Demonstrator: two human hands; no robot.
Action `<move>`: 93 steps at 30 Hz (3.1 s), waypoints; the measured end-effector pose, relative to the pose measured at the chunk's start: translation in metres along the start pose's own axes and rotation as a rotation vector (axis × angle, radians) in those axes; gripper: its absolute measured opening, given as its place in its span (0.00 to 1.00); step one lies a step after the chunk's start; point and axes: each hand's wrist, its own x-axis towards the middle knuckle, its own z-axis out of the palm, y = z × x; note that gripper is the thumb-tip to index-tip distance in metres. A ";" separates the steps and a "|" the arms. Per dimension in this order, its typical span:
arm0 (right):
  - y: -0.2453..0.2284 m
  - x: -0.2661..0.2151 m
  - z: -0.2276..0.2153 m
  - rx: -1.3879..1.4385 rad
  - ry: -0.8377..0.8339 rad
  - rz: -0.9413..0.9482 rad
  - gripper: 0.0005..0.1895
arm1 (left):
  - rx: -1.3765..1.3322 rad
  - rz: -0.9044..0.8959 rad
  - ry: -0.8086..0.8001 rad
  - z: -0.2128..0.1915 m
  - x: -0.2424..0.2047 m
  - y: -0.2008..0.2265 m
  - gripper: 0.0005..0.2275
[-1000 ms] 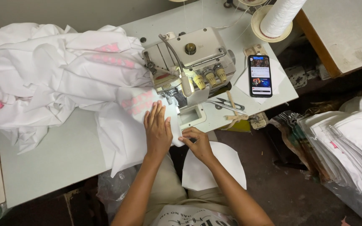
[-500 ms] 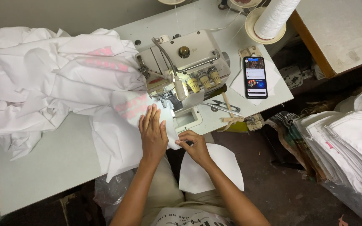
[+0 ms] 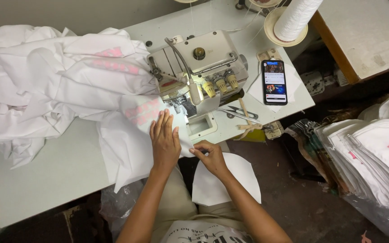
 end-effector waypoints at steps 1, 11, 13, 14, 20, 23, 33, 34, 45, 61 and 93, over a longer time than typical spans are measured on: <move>-0.002 -0.001 0.000 -0.001 0.000 -0.002 0.05 | 0.000 0.000 0.002 0.000 0.001 0.001 0.16; -0.002 -0.024 0.000 0.035 0.049 0.155 0.08 | -0.044 -0.040 -0.035 -0.013 0.011 0.005 0.18; -0.009 -0.026 -0.003 0.021 0.057 0.190 0.09 | -0.021 -0.029 -0.032 -0.010 0.016 0.005 0.19; -0.011 -0.028 -0.004 0.038 0.075 0.223 0.07 | 0.002 -0.027 -0.050 -0.010 0.017 0.006 0.19; -0.010 0.006 0.004 0.026 0.129 0.220 0.04 | 0.048 -0.080 -0.121 0.012 0.051 -0.026 0.21; -0.015 0.031 0.010 0.022 0.155 0.182 0.05 | 0.133 -0.062 -0.123 0.015 0.077 -0.043 0.22; -0.036 0.057 0.020 0.127 0.158 0.099 0.10 | 0.140 -0.002 -0.094 0.032 0.110 -0.086 0.31; -0.033 0.059 0.020 0.127 0.159 0.092 0.10 | 0.141 0.001 -0.089 0.035 0.111 -0.088 0.31; -0.048 0.052 0.024 0.218 0.163 0.194 0.16 | 0.313 -0.024 0.035 0.012 0.148 -0.100 0.16; 0.026 0.055 0.073 0.288 0.133 0.283 0.17 | -0.195 -0.690 -0.041 -0.099 -0.050 -0.038 0.17; 0.138 -0.152 -0.125 0.569 0.237 1.291 0.46 | -0.115 -0.123 0.442 -0.194 -0.011 -0.051 0.15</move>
